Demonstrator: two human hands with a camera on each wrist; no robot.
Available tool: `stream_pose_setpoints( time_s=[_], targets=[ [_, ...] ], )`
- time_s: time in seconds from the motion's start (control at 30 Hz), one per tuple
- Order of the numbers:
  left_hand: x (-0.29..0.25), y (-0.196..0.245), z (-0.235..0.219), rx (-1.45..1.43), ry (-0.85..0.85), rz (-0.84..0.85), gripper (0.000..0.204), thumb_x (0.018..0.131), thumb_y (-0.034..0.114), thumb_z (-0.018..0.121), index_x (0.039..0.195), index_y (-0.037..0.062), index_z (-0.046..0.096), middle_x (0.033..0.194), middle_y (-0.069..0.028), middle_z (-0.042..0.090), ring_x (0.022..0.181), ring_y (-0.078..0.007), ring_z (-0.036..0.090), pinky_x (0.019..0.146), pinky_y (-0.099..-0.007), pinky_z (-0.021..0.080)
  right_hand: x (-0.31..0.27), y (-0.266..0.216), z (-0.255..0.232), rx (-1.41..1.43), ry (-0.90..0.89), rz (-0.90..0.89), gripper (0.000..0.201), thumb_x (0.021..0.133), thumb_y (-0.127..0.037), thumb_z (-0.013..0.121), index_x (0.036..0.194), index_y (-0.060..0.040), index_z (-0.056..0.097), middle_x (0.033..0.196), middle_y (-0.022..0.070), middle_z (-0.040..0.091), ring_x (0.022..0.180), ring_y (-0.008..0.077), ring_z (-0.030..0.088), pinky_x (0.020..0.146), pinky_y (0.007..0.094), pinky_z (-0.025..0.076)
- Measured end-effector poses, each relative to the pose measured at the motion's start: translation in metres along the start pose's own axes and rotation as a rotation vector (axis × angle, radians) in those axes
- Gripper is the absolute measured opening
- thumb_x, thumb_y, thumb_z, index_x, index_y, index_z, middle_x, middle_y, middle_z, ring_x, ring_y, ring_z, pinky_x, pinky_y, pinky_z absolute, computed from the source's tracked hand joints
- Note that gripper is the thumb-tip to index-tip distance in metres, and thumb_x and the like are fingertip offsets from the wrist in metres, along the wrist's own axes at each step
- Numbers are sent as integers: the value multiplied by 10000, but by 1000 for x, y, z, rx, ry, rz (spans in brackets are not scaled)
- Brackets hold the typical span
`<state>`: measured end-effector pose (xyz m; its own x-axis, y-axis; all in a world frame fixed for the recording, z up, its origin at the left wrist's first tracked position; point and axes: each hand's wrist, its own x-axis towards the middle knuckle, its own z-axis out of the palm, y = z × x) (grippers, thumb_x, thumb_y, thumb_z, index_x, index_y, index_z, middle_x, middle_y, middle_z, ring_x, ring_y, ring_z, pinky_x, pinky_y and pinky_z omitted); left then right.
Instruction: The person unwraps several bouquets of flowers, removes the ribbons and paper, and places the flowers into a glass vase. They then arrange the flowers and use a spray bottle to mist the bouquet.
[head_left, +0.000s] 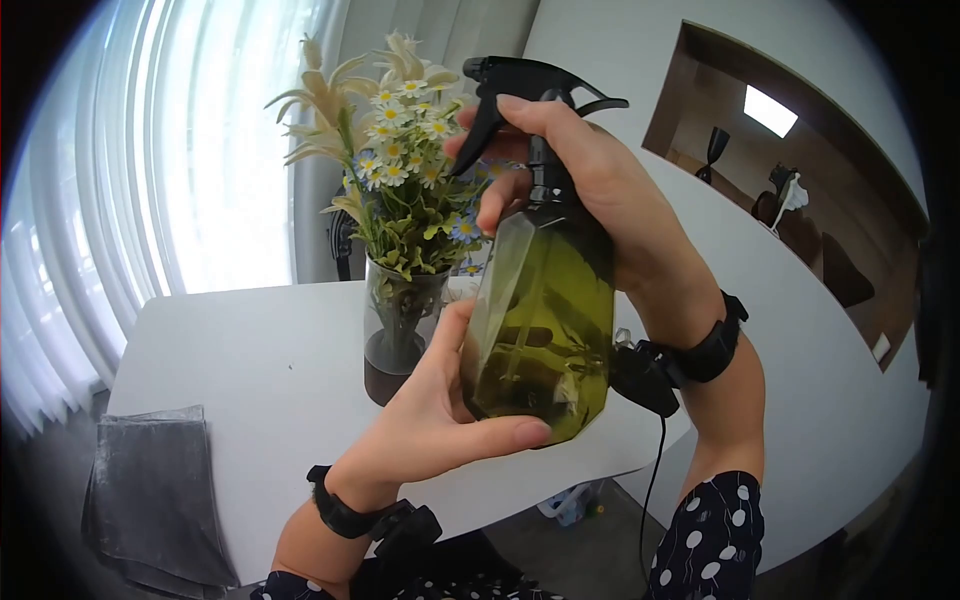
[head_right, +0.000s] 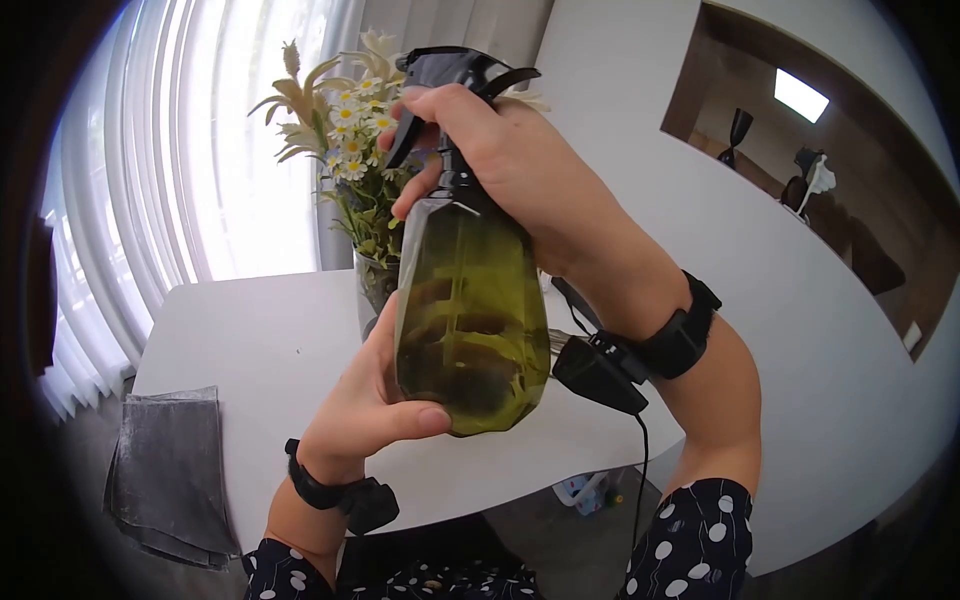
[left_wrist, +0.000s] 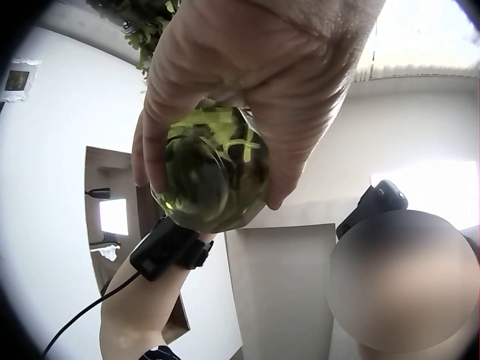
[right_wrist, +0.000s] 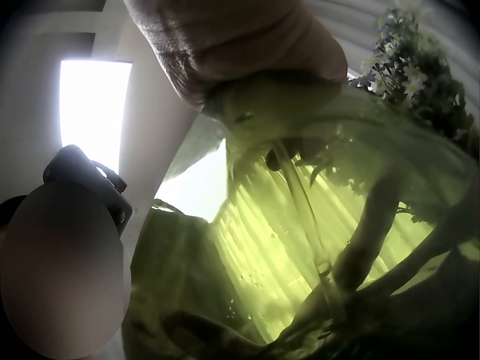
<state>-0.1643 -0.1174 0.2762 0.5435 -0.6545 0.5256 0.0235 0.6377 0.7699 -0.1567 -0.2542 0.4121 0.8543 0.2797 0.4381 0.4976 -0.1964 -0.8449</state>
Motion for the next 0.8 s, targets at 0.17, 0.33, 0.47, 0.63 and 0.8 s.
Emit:
stream_pose_setpoints(
  time_s=[0.17, 0.33, 0.47, 0.63, 0.8],
  targets=[
    [0, -8, -4, -1, 9, 12, 886, 687, 55, 781, 1356, 14, 201, 1295, -124, 416, 1203, -190, 439, 1016, -332, 367, 2, 4, -2, 19, -36, 25, 478, 904, -376, 496, 1149, 34, 519, 1026, 91, 613, 671, 145, 629, 585, 231, 496],
    [0, -19, -9, -1, 39, 21, 933, 660, 88, 798, 1376, 14, 205, 1290, -121, 437, 1195, -215, 459, 1011, -340, 368, -1, 11, -5, 98, -37, 49, 413, 896, -365, 495, 1047, 13, 562, 1003, 95, 599, 683, 182, 641, 575, 261, 506],
    [0, -25, -10, -25, 43, -3, 939, 661, 90, 796, 1384, 5, 203, 1305, -128, 437, 1202, -219, 458, 1015, -338, 365, -7, 16, -11, 116, -12, 53, 397, 893, -347, 496, 1033, 19, 566, 984, 93, 590, 681, 191, 638, 580, 280, 506],
    [7, -30, -5, 0, 55, -45, 929, 674, 72, 786, 1388, 9, 195, 1303, -133, 435, 1204, -210, 454, 1004, -331, 380, -20, 21, -18, 62, 50, 71, 426, 914, -345, 482, 1101, 32, 546, 1034, 93, 599, 675, 139, 618, 602, 241, 487],
    [11, -34, -1, 12, -22, -142, 891, 746, 71, 752, 1394, -9, 145, 1266, -139, 447, 1208, -190, 446, 954, -305, 428, -27, 30, -29, 90, 97, 81, 441, 915, -353, 480, 1143, 21, 525, 1060, 106, 595, 675, 140, 620, 573, 252, 504]
  ],
)
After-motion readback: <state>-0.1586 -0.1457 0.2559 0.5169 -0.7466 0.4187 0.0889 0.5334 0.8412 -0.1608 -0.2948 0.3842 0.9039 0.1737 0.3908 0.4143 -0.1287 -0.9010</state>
